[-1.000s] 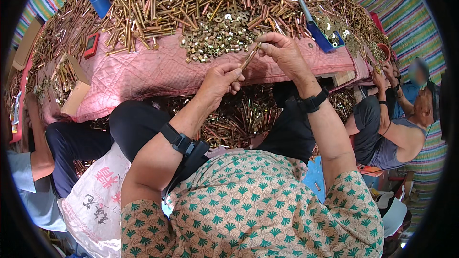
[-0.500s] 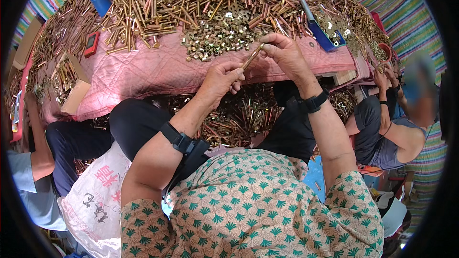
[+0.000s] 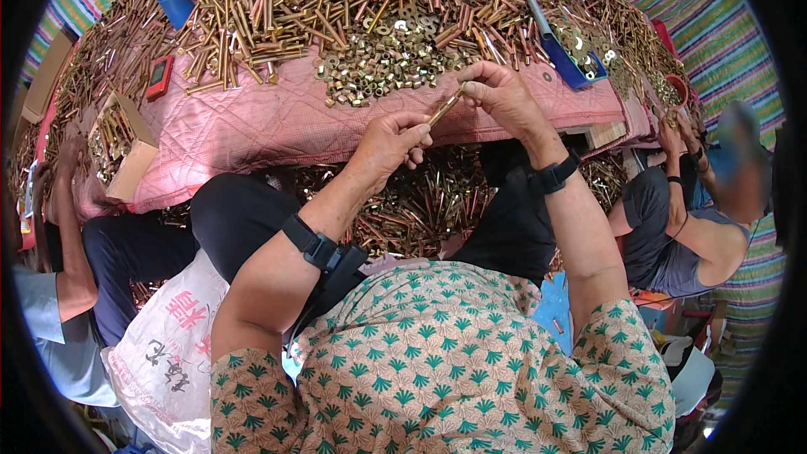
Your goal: Threading small metal caps or rings onto copper tubes in a workshop.
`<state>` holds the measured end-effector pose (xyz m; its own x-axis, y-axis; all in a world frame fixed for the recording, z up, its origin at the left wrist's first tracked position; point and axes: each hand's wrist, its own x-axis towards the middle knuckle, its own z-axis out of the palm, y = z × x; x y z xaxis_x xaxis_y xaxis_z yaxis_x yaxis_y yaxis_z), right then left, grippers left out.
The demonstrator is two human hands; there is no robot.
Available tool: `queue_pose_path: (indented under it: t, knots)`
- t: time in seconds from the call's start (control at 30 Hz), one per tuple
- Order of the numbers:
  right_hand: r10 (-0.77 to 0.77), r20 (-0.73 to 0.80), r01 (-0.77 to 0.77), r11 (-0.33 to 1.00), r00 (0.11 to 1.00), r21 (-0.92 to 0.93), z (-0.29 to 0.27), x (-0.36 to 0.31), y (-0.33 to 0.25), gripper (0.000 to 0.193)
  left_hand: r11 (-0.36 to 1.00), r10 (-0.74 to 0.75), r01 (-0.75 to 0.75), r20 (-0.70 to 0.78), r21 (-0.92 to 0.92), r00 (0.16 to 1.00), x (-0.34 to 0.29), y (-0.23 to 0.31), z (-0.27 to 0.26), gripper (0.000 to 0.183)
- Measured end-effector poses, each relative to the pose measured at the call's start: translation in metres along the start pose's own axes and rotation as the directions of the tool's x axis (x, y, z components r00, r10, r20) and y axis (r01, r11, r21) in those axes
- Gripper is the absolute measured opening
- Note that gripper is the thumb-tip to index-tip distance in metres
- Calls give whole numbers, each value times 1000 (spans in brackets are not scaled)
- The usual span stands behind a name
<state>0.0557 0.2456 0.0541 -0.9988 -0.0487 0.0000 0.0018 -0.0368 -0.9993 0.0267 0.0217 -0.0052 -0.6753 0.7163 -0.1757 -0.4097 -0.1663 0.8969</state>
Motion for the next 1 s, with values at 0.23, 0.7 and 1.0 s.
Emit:
queue_pose_path:
  t: [0.23, 0.7, 1.0]
  knots:
    - [121, 31, -124, 988, 992, 98, -2, 1, 0, 15, 999, 4, -4, 4, 33, 1000, 3, -2, -2, 21]
    - [96, 45, -98, 994, 994, 37, -11, 2, 5, 13, 970, -118, 145, 140, -195, 983, 3, -8, 0, 22]
    - [147, 4, -147, 984, 989, 98, -1, 0, 5, 11, 986, -108, 115, 64, -116, 992, 1, -8, 0, 20]
